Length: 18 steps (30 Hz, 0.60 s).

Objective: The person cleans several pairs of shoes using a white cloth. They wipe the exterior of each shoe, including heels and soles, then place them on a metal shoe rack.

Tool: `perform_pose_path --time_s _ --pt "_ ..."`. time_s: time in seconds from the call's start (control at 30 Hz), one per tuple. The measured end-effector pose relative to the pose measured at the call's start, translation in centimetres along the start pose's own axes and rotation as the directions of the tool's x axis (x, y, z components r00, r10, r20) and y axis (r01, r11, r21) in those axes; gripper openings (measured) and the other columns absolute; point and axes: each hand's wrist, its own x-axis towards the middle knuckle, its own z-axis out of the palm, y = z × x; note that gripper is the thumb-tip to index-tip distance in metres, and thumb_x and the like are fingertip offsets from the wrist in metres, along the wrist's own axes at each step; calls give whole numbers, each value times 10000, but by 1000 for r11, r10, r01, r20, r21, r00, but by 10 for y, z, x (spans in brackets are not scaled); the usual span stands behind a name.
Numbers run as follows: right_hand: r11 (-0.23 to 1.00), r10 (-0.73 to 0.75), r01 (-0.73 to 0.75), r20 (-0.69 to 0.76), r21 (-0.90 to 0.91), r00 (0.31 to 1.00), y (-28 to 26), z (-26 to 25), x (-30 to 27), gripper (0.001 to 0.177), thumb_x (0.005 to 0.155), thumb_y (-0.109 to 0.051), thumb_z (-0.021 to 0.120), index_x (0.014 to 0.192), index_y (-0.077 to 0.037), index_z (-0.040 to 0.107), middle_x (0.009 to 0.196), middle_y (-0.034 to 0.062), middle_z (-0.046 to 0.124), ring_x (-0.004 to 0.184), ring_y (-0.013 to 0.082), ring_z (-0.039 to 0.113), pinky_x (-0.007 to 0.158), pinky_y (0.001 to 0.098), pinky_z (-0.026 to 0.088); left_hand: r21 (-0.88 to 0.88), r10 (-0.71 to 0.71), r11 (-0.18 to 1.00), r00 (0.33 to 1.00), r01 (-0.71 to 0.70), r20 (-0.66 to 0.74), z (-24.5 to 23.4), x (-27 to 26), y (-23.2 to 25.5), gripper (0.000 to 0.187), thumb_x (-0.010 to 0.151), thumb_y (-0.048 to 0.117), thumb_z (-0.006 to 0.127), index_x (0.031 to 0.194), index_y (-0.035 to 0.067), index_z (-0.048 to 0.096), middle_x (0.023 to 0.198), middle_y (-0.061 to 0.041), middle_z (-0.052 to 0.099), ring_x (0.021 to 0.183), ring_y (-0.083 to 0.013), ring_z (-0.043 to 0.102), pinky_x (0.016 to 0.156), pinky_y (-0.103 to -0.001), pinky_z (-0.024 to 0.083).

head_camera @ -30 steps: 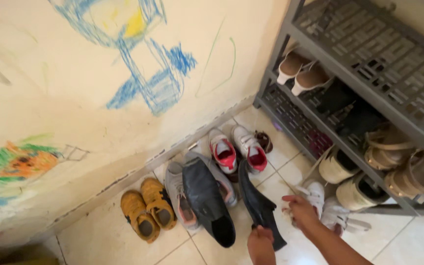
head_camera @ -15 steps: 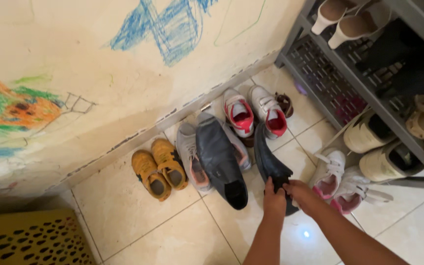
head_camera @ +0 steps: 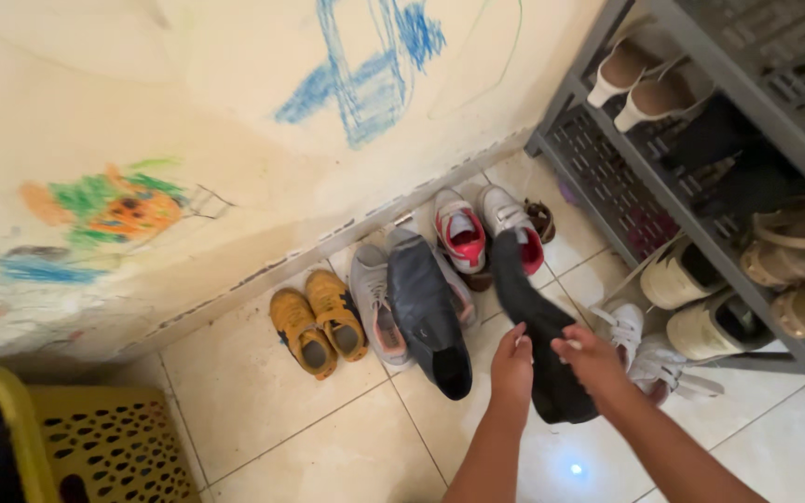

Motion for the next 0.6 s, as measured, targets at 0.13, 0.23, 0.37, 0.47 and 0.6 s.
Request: perform_pose_path --time_s 0.13,0.23,0.37,0.47,0.6 --pt "934 -85 55 68 352 994 -47 -35 -38 231 921 -204 729 1086 -143 579 779 -37 537 606 69 447 539 230 362 76 28 997 1000 -29 14 1 -20 60 748 969 482 649 1518 34 412 1391 -176 561 1277 -203 528 1091 -321 404" --pt "817 -133 20 156 576 979 -91 -53 -74 198 921 -141 711 1028 -178 549 779 -54 544 613 58 468 547 210 373 151 -33 988 978 1 207 3 -45 126 830 912 627 663 1432 -6 533 1335 -143 631 1228 -188 573 1068 -314 419" --pt "735 -226 60 160 675 961 -155 -73 -110 147 926 -164 668 1021 -196 561 845 -79 612 630 34 495 557 192 395 47 -68 998 877 52 475 10 -71 219 893 889 721 604 1341 -48 642 1258 -152 704 1150 -228 644 1006 -321 467" --pt "717 -342 147 160 682 926 -194 -88 -124 144 970 -201 690 1020 -182 557 835 -80 580 657 29 507 582 191 419 62 -161 987 854 150 496 17 -91 269 811 823 707 607 1378 117 562 1305 -56 657 1210 -173 621 1007 -351 481" --pt "720 -369 275 16 637 929 -237 -107 -136 100 1060 -214 614 1098 -121 603 874 -33 589 727 75 528 644 231 438 49 51 997 959 -68 277 43 -107 303 881 828 740 607 1304 0 663 1236 -134 707 1150 -235 645 1007 -341 464"
